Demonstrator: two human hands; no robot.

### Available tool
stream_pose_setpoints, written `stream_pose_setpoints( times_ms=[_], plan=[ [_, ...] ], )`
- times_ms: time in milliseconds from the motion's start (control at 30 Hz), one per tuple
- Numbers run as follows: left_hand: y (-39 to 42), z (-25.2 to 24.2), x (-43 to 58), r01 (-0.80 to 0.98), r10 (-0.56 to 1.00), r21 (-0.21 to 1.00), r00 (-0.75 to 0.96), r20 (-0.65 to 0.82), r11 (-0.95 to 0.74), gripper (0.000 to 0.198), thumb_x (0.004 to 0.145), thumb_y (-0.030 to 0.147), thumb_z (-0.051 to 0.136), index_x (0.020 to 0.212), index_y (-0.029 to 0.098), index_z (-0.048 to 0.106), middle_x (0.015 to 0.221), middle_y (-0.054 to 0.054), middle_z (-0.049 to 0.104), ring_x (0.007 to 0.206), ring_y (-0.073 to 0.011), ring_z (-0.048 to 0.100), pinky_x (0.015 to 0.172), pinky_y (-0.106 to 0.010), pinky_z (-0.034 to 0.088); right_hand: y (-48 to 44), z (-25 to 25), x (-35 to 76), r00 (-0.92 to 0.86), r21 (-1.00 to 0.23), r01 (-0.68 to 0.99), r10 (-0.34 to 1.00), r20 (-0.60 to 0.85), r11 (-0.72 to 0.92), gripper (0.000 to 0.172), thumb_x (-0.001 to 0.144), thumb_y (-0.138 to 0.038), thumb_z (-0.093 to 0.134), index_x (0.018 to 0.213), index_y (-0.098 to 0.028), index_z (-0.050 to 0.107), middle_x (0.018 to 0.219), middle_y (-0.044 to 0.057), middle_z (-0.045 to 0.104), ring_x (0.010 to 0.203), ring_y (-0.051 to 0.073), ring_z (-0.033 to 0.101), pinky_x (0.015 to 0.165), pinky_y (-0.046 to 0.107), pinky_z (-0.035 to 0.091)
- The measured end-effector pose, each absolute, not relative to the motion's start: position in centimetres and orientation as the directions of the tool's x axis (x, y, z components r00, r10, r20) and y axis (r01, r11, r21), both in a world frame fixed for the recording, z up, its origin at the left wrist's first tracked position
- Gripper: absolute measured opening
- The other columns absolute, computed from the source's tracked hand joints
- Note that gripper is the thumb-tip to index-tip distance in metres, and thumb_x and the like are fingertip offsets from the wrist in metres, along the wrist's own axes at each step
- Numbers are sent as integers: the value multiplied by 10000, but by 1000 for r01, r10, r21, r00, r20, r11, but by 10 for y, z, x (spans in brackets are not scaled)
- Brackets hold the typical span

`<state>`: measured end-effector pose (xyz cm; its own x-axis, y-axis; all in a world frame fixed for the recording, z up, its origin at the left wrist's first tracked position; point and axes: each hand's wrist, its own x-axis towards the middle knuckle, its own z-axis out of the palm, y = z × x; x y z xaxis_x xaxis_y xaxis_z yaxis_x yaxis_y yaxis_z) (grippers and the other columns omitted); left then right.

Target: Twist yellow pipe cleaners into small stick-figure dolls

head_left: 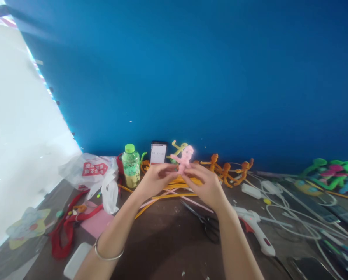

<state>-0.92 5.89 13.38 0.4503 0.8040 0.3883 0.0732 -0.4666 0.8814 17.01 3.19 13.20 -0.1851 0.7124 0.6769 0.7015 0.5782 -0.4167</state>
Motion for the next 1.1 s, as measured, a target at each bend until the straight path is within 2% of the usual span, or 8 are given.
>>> stream_pose_setpoints(
  times_ms=[167,267,333,533,667,800,933,1100],
  plan=[
    [63,129,-8,70,839,889,372,397,-452,188,777,246,544,863,152,682,815,-57,696,713,-165,635,639,-251,498,31,135,169,-199,-595,580,805,559,557,118,797,-274,551,855,-202,624,967,67,603,962,200,578,714,275,531],
    [65,128,-9,182,832,826,291,473,-533,176,789,214,520,843,166,681,812,-45,696,723,-160,629,666,-261,490,31,136,174,-169,-654,549,835,523,521,102,786,-287,563,789,-190,593,989,68,598,934,201,589,743,311,524],
    [65,127,-10,274,809,765,285,514,-583,195,805,192,489,845,176,679,829,-42,695,746,-159,625,693,-266,483,32,136,177,-87,-679,551,842,532,485,120,775,-299,577,803,-182,566,998,76,603,886,194,604,763,336,513],
    [63,124,-10,352,745,669,449,493,-655,264,817,121,426,926,180,659,930,-47,678,835,-154,615,746,-253,465,38,135,178,152,-808,437,853,499,394,399,757,-377,595,1091,-184,492,992,95,616,805,179,624,664,302,526],
    [60,124,-8,385,697,603,552,457,-699,291,837,118,384,947,172,647,950,-61,665,866,-158,604,779,-261,453,40,135,175,207,-853,402,875,438,332,342,752,-388,593,1009,-167,551,877,76,654,794,192,636,674,308,519],
    [61,124,-14,440,714,584,572,404,-682,290,844,164,396,1050,204,595,1047,-52,628,936,-161,582,831,-275,436,44,133,178,284,-867,391,856,433,309,254,706,-368,640,834,-158,576,753,53,663,715,186,640,635,294,516],
    [68,122,-28,642,811,496,496,312,-584,377,814,194,444,1189,193,487,1138,-97,577,1007,-212,554,851,-335,426,64,132,198,289,-822,495,838,462,282,270,661,-380,667,785,-149,605,747,62,667,685,189,631,620,297,501],
    [67,126,-39,735,853,440,489,184,-516,301,809,218,443,1096,192,530,1008,-105,628,908,-226,595,746,-312,442,108,131,227,241,-733,656,871,429,179,307,660,-421,629,785,-140,627,731,78,669,647,191,620,559,282,469]
  ],
)
